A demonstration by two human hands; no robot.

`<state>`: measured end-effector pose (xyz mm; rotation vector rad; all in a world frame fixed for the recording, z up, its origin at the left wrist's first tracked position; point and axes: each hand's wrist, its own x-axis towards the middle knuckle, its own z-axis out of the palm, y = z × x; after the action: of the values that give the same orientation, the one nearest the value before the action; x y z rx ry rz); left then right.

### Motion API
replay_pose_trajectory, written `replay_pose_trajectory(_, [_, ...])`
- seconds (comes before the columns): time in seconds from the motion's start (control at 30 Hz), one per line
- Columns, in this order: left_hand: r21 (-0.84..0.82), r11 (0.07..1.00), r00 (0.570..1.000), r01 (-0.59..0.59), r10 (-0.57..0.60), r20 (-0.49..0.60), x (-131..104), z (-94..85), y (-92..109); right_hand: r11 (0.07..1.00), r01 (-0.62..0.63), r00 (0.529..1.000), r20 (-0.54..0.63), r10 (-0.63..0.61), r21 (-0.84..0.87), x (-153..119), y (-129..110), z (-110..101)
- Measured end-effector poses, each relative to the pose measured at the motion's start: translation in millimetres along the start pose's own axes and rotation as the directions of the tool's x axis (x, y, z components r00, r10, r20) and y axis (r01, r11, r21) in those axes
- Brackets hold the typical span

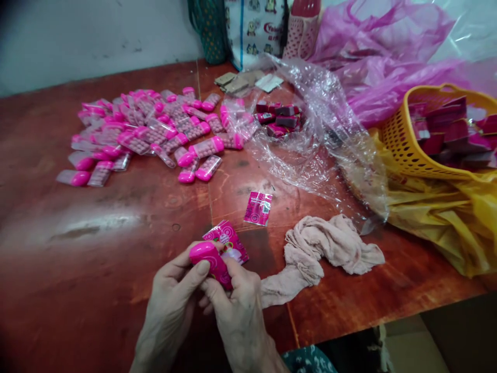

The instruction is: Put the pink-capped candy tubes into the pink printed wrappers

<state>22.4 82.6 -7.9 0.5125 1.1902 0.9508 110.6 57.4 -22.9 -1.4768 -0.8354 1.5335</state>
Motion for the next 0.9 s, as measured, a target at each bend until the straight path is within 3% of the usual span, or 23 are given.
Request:
replay_pose_trajectory(0.1, [-0.023, 0.989, 0.985, 0.145, -0.142, 0.094, 1.4, -2.2, -0.7, 0.999, 0.025, 0.999, 0.041, -0.026, 0.023, -1.4, 0.3, 0.7])
replay_pose_trajectory(0.2, [-0.027, 0.999, 0.997, 0.037, -0.035, 0.064, 4.2, -9.3, 5.7, 0.975, 0.166, 0.976, 0.165, -0.142, -0.147, -5.0, -9.8, -15.4])
replay_pose_trajectory(0.23, [-0.016, 1.0, 0.999, -0.018, 0.019, 0.051, 4.3, -11.4, 8.2, 0.95, 0.228, 0.968, 0.159, -0.197, -0.214, -6.2, -14.5, -22.2])
replay_pose_trajectory(0.3, [0.042, 0.996, 0.996, -0.073, 0.07, 0.063, 2.4, -13.7, 11.8, 0.9, 0.318, 0.946, 0.035, -0.322, -0.297, -7.2, -24.0, -33.7])
replay_pose_trajectory(0.37, [0.156, 0.986, 0.99, -0.056, 0.034, 0.14, -1.6, -13.1, 12.3, 0.882, 0.357, 0.917, -0.064, -0.394, -0.307, -5.8, -31.5, -39.0])
replay_pose_trajectory(0.5, [0.355, 0.931, 0.971, -0.085, -0.003, 0.24, -8.2, -9.5, 5.9, 0.891, 0.372, 0.927, 0.056, -0.37, -0.261, 0.2, -36.6, -35.4])
replay_pose_trajectory(0.67, [0.457, 0.883, 0.971, -0.104, -0.008, 0.237, -10.4, -11.8, -3.3, 0.858, 0.394, 0.919, 0.171, -0.356, -0.329, 0.0, -33.3, -35.4])
replay_pose_trajectory(0.83, [0.544, 0.835, 0.98, -0.082, -0.031, 0.195, -15.9, -15.9, -10.6, 0.862, 0.39, 0.918, 0.058, -0.393, -0.323, -0.1, -30.1, -42.8])
replay_pose_trajectory(0.9, [0.514, 0.856, 0.98, -0.059, -0.048, 0.193, -17.3, -17.1, -12.1, 0.876, 0.374, 0.926, 0.08, -0.368, -0.304, 1.3, -30.6, -43.8])
